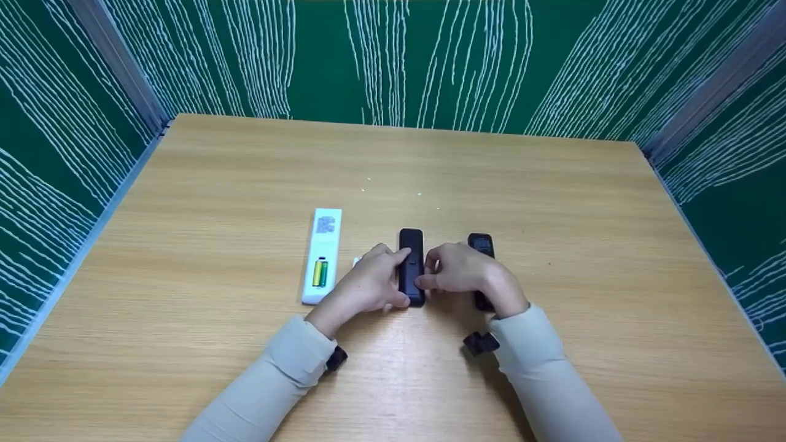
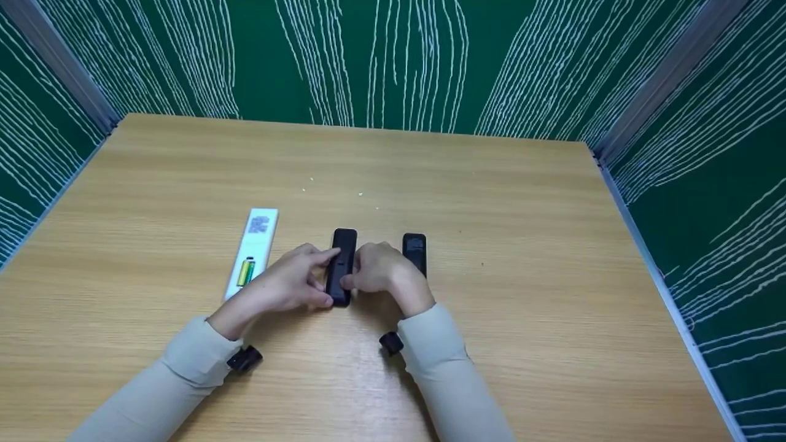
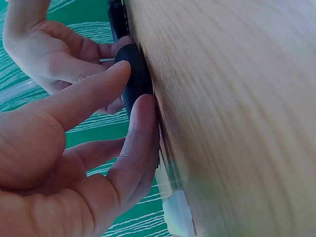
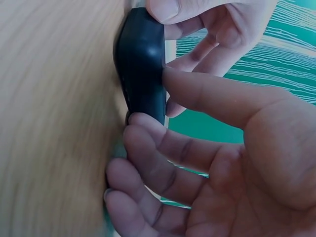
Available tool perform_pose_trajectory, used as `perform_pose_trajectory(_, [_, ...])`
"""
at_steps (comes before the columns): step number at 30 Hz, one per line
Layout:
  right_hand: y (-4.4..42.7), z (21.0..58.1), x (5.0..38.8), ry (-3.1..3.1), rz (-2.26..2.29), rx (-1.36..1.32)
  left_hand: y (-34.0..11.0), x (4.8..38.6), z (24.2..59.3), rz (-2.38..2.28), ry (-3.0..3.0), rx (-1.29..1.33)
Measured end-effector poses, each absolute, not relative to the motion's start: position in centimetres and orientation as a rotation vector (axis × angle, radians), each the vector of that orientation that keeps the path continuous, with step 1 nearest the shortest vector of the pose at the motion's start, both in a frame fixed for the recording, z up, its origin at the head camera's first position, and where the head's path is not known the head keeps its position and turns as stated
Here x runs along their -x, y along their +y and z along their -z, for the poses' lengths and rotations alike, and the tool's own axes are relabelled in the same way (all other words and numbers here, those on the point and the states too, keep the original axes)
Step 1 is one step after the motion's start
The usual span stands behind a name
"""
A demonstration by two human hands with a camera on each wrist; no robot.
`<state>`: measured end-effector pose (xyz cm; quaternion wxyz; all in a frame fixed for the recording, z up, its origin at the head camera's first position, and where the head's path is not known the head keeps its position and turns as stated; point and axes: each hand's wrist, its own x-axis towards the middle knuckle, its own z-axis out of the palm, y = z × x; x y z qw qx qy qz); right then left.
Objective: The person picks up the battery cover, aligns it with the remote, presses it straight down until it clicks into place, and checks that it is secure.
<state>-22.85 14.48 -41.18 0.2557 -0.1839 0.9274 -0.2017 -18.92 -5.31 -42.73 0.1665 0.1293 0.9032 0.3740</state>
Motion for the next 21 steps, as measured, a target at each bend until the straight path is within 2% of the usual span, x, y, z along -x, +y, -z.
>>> perform_pose_trajectory(21, [14.42, 41.09, 22.88, 2.522, 0.507, 0.559, -5.33, 18.87, 42.67, -1.07, 2.558, -0.355])
